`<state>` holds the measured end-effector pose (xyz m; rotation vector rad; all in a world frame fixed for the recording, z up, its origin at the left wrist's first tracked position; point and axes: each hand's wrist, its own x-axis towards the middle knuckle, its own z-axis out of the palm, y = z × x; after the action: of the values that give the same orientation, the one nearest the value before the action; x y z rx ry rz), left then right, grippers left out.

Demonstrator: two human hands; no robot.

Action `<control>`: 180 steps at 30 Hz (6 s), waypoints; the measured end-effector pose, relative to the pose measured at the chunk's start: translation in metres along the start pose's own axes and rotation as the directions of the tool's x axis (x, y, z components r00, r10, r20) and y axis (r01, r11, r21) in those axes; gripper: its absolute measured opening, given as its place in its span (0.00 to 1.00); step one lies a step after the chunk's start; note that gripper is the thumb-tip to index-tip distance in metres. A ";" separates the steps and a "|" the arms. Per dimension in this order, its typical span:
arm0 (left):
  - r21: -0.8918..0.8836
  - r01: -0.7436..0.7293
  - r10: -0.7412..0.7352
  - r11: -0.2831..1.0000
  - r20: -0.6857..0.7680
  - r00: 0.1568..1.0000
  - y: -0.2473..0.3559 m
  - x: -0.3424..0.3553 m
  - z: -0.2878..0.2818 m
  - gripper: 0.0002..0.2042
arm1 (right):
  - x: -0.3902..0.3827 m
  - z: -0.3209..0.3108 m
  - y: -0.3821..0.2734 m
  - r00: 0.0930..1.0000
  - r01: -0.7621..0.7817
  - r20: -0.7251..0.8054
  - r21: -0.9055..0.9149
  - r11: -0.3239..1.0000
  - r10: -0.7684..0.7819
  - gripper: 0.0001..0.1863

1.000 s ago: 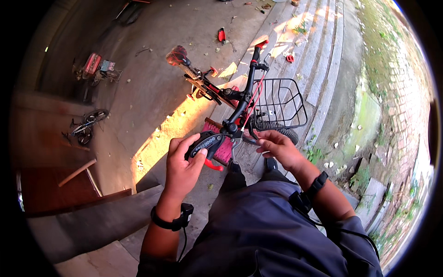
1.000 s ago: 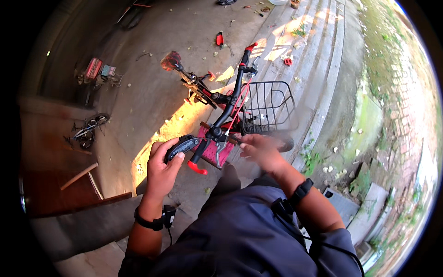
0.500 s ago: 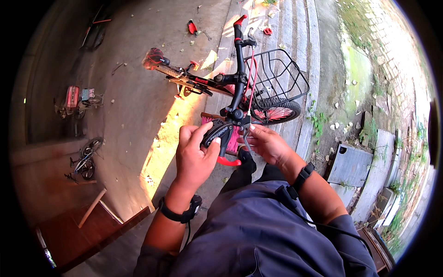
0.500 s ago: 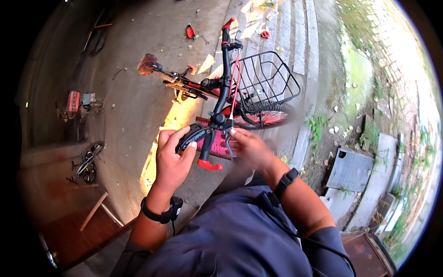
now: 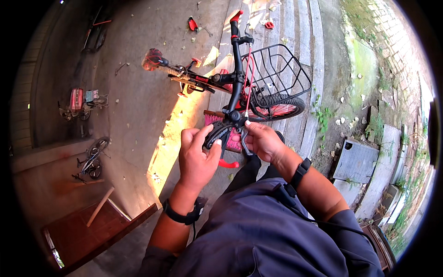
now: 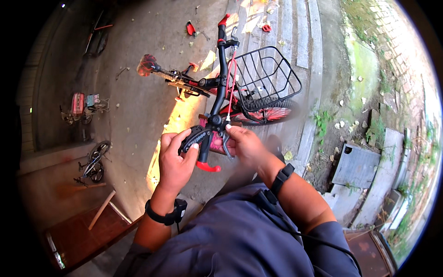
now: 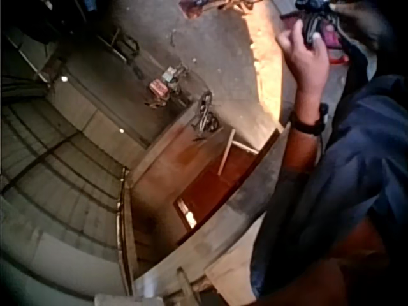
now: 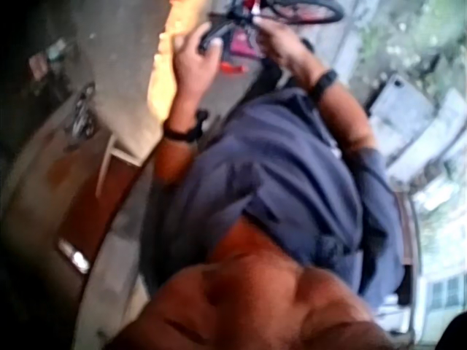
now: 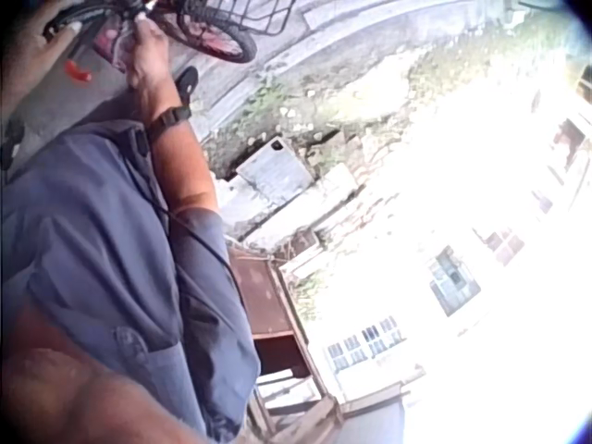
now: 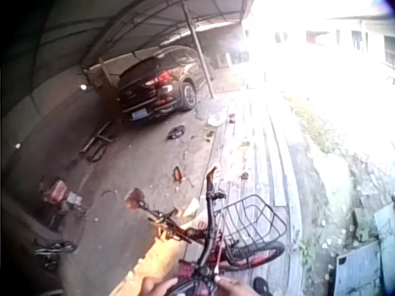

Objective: The person adjusts the left handlebar shifter and brake lever on a red bicycle, using a small tool to tighten or loosen components. The person repeatedly manipulates the shifter mechanism and lever while holding the handlebar grip.

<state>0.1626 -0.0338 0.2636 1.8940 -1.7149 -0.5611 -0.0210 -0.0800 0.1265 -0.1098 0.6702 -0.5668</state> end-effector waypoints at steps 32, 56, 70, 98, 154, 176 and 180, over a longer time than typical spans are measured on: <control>0.243 -0.480 0.335 0.843 0.462 0.821 0.016 0.062 -0.025 0.25 | 0.004 -0.007 0.003 0.997 0.041 0.060 0.075 0.996 -0.046 0.16; -0.328 0.392 -0.265 0.859 0.370 0.890 -0.026 0.016 0.002 0.24 | 0.005 -0.006 0.006 0.998 0.046 0.045 0.091 0.995 -0.050 0.16; -0.315 0.405 -0.288 0.858 0.357 0.889 -0.028 0.004 0.003 0.25 | 0.005 -0.007 0.003 0.997 0.044 0.055 0.076 0.996 -0.048 0.18; -0.120 0.298 -0.228 0.947 0.405 0.886 -0.022 0.024 -0.013 0.25 | 0.014 -0.024 0.017 0.989 0.031 0.139 0.170 0.985 -0.055 0.12; -0.445 0.406 -0.174 0.798 0.474 0.863 -0.022 0.069 0.013 0.30 | 0.007 0.050 -0.066 0.904 0.426 0.229 -0.521 0.740 -0.360 0.46; -0.104 -0.178 0.202 0.979 0.644 0.737 0.011 0.082 0.008 0.27 | -0.075 0.015 -0.068 0.937 0.189 0.062 -0.917 0.351 -0.344 0.25; -0.132 -0.252 0.275 0.959 0.654 0.705 0.006 0.081 0.009 0.28 | -0.070 0.019 -0.041 0.981 0.143 0.028 -0.777 0.613 -0.193 0.22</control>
<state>0.1613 -0.1157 0.2633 1.4478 -2.3482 -1.2569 -0.0728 -0.0790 0.1914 -1.0014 0.9391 -0.4212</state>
